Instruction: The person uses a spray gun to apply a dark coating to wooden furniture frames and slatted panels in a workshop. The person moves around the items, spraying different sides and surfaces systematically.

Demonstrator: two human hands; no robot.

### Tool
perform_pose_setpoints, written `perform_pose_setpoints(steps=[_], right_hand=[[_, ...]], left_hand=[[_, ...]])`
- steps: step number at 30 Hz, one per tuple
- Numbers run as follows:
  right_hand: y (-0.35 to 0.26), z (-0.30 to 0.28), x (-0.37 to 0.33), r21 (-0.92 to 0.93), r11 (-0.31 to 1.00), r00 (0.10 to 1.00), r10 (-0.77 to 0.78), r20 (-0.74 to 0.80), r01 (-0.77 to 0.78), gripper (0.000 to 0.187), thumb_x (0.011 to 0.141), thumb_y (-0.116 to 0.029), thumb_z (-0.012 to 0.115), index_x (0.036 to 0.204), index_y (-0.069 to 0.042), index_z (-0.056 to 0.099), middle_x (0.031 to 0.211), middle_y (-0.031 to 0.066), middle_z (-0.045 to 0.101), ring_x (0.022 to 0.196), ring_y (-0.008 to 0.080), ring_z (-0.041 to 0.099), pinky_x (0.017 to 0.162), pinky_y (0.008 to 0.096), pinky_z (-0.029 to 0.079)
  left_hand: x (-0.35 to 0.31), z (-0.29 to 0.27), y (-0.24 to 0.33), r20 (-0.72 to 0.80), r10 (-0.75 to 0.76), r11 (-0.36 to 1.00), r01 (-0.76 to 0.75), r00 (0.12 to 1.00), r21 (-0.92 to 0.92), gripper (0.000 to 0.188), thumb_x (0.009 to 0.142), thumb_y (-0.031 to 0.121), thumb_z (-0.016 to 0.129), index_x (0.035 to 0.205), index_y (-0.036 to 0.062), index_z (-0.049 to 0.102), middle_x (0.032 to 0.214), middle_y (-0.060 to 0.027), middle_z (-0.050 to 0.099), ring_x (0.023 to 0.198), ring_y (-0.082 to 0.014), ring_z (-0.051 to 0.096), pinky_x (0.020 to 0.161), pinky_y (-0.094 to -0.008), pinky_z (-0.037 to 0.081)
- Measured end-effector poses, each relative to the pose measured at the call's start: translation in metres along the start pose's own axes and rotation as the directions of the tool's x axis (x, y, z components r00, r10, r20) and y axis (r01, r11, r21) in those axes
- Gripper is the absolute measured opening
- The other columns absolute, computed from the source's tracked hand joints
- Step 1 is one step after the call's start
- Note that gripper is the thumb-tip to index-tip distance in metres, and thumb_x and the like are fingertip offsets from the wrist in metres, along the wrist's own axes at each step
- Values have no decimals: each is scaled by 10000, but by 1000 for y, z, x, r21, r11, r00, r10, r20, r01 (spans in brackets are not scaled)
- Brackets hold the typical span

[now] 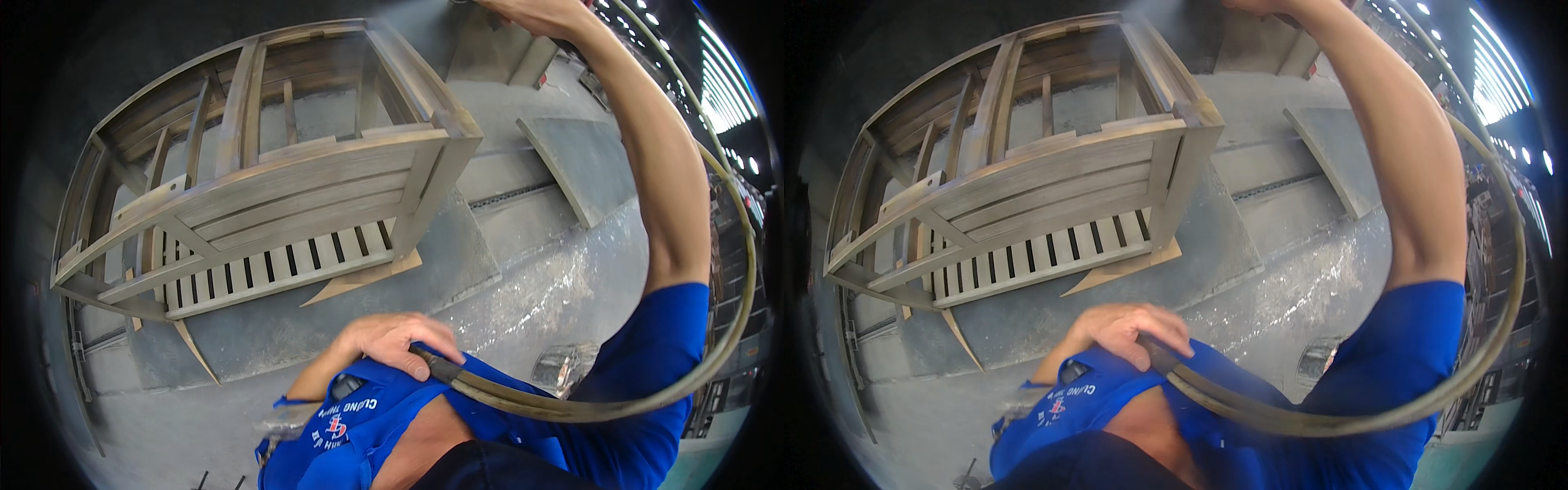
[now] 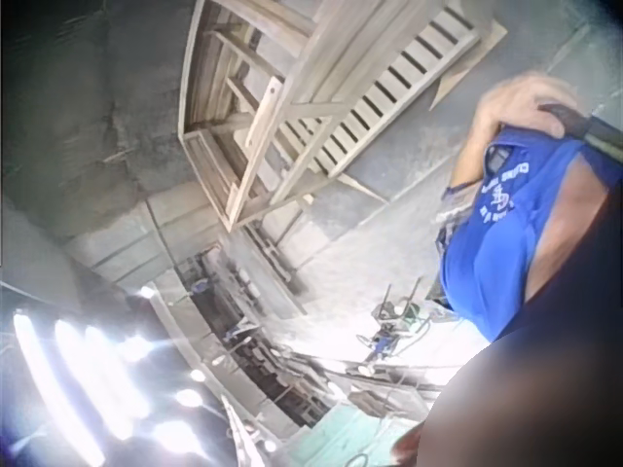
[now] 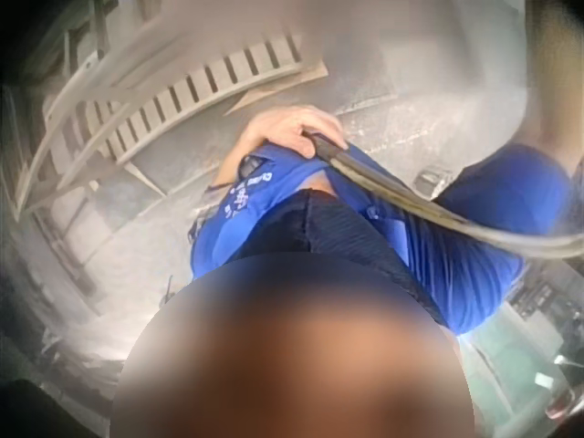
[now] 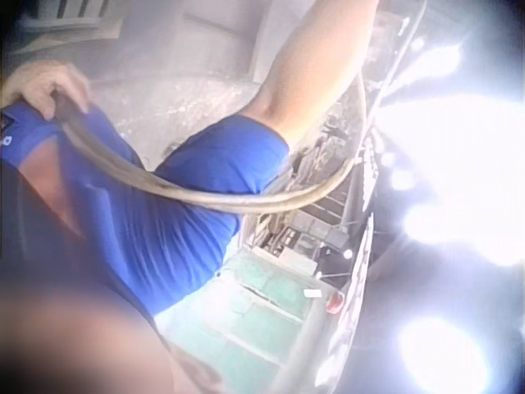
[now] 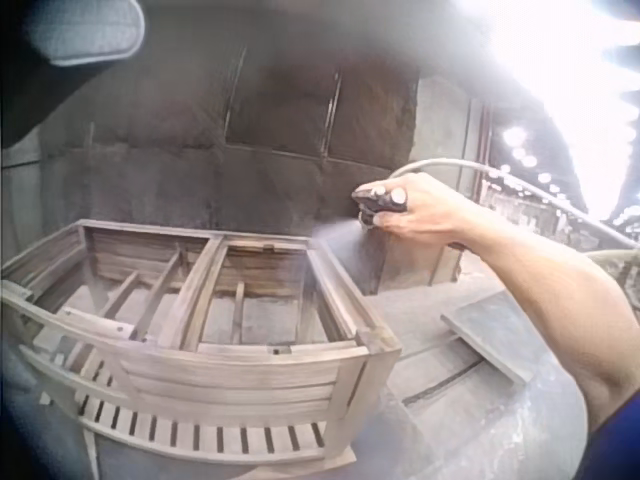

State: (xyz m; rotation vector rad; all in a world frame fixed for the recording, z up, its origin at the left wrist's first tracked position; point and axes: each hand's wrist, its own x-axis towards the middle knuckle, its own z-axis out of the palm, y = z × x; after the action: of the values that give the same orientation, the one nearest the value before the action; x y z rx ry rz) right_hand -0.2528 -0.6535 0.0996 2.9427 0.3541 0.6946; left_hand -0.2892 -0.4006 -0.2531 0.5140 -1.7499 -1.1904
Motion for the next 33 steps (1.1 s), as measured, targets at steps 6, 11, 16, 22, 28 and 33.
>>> perform_pose_setpoints(steps=[6, 11, 16, 22, 28, 33], right_hand=[[6, -46, -13, 50, 984, 973, 158, 166, -169, 498, 954, -116, 655, 1447, -61, 614, 884, 87, 724, 727, 156, 681, 675, 320, 587], [5, -103, -115, -208, 926, 924, 349, 155, -314, 646, 947, -510, 714, 1433, -91, 644, 788, 31, 631, 680, 109, 580, 606, 277, 459], [1, -140, -186, 54, 985, 937, -172, 305, 163, 667, 914, -399, 743, 1465, -50, 603, 976, 97, 738, 851, 192, 712, 764, 334, 548], [48, -69, -160, 318, 925, 978, 196, 66, -207, 632, 976, -409, 697, 1507, -91, 571, 858, 10, 651, 739, 70, 611, 544, 246, 439], [44, 11, -37, 703, 693, 970, 241, -17, -159, 394, 1021, -168, 646, 1409, -104, 631, 807, 1, 642, 630, 63, 601, 449, 237, 456], [22, 15, -33, 754, 631, 983, 102, 152, -183, 413, 1017, -150, 639, 1427, -102, 617, 774, 4, 637, 614, 66, 581, 465, 250, 461]], left_hand=[[-9, 23, -14, -280, 163, 972, -105, 946, 210, 474, 938, 400, 771, 1132, -27, 706, 1063, -163, 690, 1037, -377, 671, 1032, -509, 483], [35, 26, -8, -227, 219, 932, -135, 949, 336, 413, 945, 414, 760, 1016, 13, 692, 952, -100, 685, 943, -345, 670, 1040, -522, 464], [90, 39, -15, -180, 151, 948, -90, 972, 307, 454, 935, 454, 760, 1018, 12, 692, 919, -100, 686, 934, -356, 668, 1067, -519, 452], [135, 64, -33, -280, 209, 909, -80, 937, 408, 476, 924, 479, 762, 1014, 17, 687, 868, -102, 662, 946, -358, 647, 997, -489, 474], [114, 92, -22, -587, 168, 869, 163, 792, 467, 488, 919, 497, 758, 974, 20, 672, 874, -91, 666, 906, -344, 663, 994, -506, 494], [79, 105, -2, -698, 210, 864, 204, 685, 461, 504, 890, 497, 767, 1009, 14, 691, 912, -101, 673, 943, -352, 646, 979, -495, 492]])
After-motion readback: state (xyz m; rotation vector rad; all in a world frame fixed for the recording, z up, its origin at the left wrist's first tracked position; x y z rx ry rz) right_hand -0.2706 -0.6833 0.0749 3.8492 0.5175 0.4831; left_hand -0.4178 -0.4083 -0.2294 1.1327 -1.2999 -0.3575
